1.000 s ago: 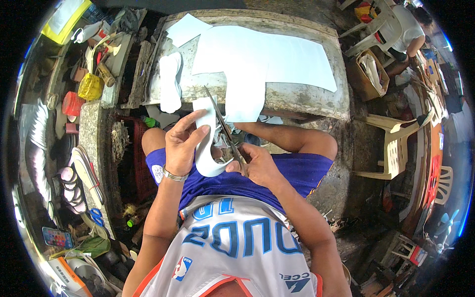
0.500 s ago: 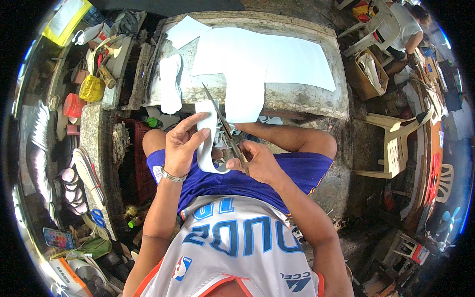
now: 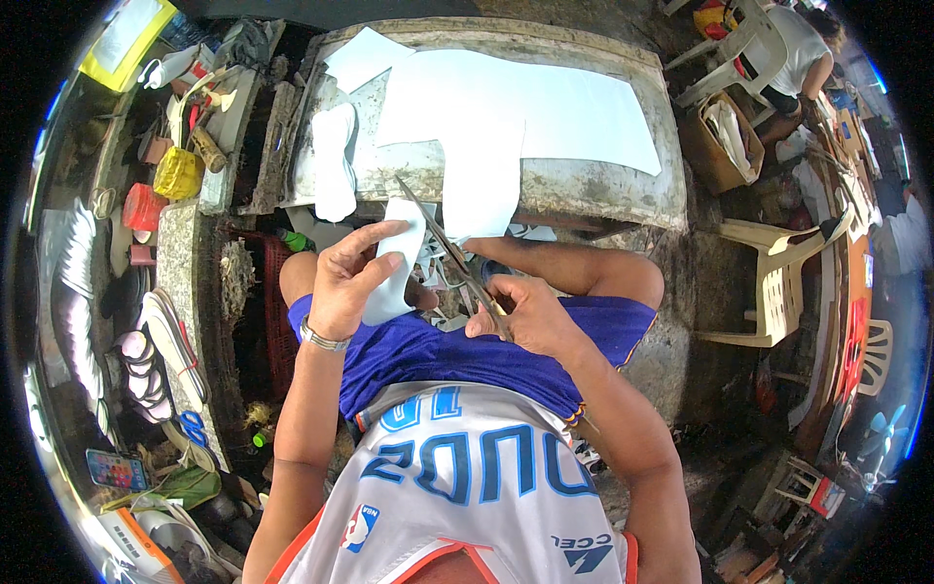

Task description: The person uses shears to cut a white shoe insole from a larger sheet of material. They hold the insole in one hand and guide the shears with the other, trimming the edges to shape. The finished insole is placed on the table, and the person continues cutting another piece from the sheet.

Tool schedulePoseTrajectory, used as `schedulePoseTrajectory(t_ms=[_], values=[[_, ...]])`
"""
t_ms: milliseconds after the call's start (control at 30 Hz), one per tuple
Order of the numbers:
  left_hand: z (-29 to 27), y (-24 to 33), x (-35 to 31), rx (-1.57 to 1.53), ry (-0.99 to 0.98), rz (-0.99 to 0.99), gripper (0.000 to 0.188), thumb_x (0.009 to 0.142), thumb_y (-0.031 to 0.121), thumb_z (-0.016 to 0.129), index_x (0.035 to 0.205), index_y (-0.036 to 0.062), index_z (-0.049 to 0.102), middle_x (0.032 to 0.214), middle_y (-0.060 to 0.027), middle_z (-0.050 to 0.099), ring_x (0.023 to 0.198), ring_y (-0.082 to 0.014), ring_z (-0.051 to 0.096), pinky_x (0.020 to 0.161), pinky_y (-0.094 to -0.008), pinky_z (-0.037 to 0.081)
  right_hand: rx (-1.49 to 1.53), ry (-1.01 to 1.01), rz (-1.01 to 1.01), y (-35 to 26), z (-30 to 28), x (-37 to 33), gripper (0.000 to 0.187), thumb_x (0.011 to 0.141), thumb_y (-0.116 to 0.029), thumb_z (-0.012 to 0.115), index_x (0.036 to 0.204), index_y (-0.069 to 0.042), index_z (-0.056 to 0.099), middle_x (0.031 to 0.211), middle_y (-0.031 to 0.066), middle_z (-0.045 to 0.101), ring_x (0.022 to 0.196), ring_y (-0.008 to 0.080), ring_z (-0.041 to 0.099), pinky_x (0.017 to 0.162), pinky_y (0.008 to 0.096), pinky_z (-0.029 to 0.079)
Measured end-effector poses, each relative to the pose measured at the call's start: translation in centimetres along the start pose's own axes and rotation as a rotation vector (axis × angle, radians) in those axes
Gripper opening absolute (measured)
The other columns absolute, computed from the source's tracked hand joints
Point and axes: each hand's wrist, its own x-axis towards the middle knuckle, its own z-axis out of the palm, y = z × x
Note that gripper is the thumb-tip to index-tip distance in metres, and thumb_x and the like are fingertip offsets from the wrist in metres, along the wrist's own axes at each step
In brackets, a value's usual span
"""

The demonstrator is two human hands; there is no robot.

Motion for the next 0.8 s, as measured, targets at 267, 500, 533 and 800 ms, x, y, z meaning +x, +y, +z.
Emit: schedulePoseTrajectory(t_ms=[267,500,533,800], values=[[-0.8,0.9,0.3,-0.011,-0.076,-0.031,0.036,0.096,-0.005,0.064,0.131,-0.0006,0.07,0.123,-0.0102,0.074,0.096,-0.012,0.071,0.082,-0.0266,0.06,-0.078,-0.019,-0.002,-0.7,-1.0,-0.3,0.042,0.075,-0.034,0.097,0.08,-0.005,0.067,0.072,-0.0039,0.054,0.068,0.0073,0.048,0.058,0.0284,0.037],[-1.7,1.6,1.0,0.052,-0.153,-0.031,0.034,0.096,-0.004,0.063,0.13,-0.0013,0.07,0.11,-0.009,0.075,0.086,-0.0136,0.073,0.074,-0.0293,0.063,-0.063,-0.075,0.068,-1.3,-1.9,-0.7,0.033,0.083,-0.023,0.092,0.083,-0.002,0.067,0.075,-0.0002,0.064,0.072,0.0071,0.061,0.061,0.0273,0.046],[-1.8,1.8,1.0,0.033,-0.165,-0.05,0.033,0.096,-0.004,0.064,0.129,-0.0014,0.07,0.108,-0.009,0.075,0.086,-0.0137,0.073,0.073,-0.0299,0.064,-0.09,-0.071,0.052,-1.5,-2.1,-0.8,0.032,0.084,-0.021,0.091,0.083,-0.002,0.066,0.075,0.0006,0.066,0.073,0.0075,0.063,0.061,0.0269,0.047],[-2.8,2.2,1.6,0.059,-0.231,-0.096,0.025,0.096,-0.003,0.064,0.121,-0.0029,0.072,0.108,-0.0082,0.075,0.086,-0.0136,0.074,0.076,-0.0306,0.064,-0.147,-0.114,0.017,-1.7,-2.9,-1.1,0.03,0.087,-0.019,0.088,0.083,-0.003,0.063,0.08,0.0055,0.074,0.077,0.0094,0.072,0.062,0.0255,0.051]])
